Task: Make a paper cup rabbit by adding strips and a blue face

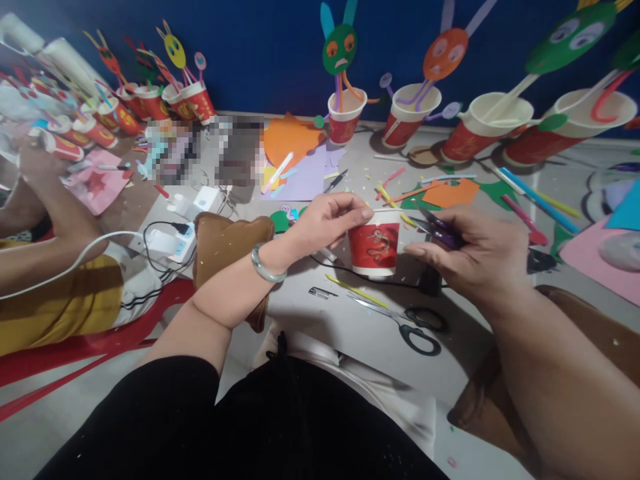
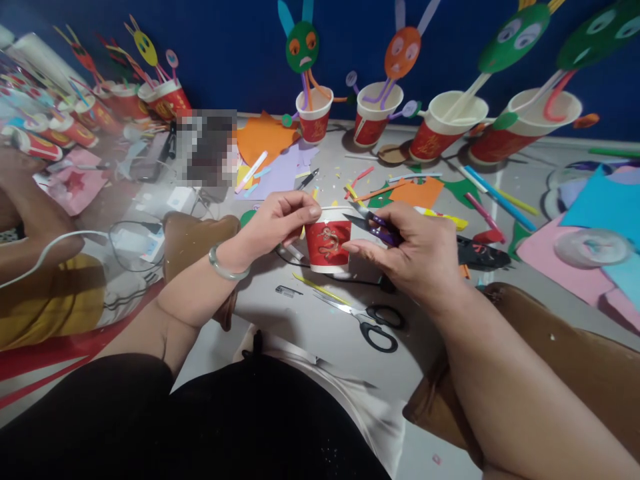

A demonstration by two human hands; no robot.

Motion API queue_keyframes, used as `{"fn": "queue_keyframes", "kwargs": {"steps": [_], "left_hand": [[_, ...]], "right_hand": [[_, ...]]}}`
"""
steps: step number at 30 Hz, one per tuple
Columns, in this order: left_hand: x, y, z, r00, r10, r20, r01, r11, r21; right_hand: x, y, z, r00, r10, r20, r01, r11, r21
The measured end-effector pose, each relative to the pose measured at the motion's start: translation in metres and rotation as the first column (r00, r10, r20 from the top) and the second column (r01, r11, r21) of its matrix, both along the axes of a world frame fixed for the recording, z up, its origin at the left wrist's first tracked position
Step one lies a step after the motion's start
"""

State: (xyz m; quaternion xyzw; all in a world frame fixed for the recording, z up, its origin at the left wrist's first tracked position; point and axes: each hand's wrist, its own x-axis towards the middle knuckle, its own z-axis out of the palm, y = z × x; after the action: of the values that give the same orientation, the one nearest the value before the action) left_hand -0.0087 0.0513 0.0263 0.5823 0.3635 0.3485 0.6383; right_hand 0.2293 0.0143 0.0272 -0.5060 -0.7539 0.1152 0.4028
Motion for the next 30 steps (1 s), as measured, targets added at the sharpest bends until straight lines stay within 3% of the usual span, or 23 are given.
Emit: {"fn": "queue_keyframes", "kwargs": {"steps": [6, 10, 15, 20, 22, 27, 30], "left_hand": [[-0.003, 0.005, -0.001, 0.999, -0.041, -0.029, 0.042, 0.999, 0.022], [-0.003, 0.006, -0.002, 0.998, -0.040, -0.046, 0.042, 0.998, 0.045], [-0.001, 0.006, -0.001, 0.999, -0.035, -0.035, 0.038, 0.996, 0.081], [-0.001, 0.007, -0.004, 0.998, -0.038, -0.059, 0.042, 0.998, 0.053], [-0.002, 0.007, -0.005, 0.997, -0.053, -0.058, 0.055, 0.998, 0.037], [-0.004, 0.006, -0.002, 0.994, -0.088, -0.059, 0.088, 0.996, 0.002], [-0.005, 0.006, 0.002, 0.991, -0.119, -0.057, 0.118, 0.993, -0.022]], "right_hand": [[0.008, 0.000, -0.017, 0.904, -0.134, 0.407, 0.002, 0.951, 0.309], [0.004, -0.003, -0.013, 0.843, -0.202, 0.499, -0.069, 0.879, 0.472], [-0.001, -0.005, -0.009, 0.813, -0.254, 0.525, -0.072, 0.849, 0.523], [-0.001, -0.011, -0.010, 0.773, -0.232, 0.591, 0.012, 0.936, 0.351], [-0.001, -0.012, -0.010, 0.754, -0.224, 0.617, 0.015, 0.946, 0.325], [0.000, -0.007, -0.006, 0.751, -0.252, 0.611, -0.139, 0.843, 0.519], [-0.001, -0.004, -0.002, 0.769, -0.238, 0.593, -0.192, 0.799, 0.570]]}}
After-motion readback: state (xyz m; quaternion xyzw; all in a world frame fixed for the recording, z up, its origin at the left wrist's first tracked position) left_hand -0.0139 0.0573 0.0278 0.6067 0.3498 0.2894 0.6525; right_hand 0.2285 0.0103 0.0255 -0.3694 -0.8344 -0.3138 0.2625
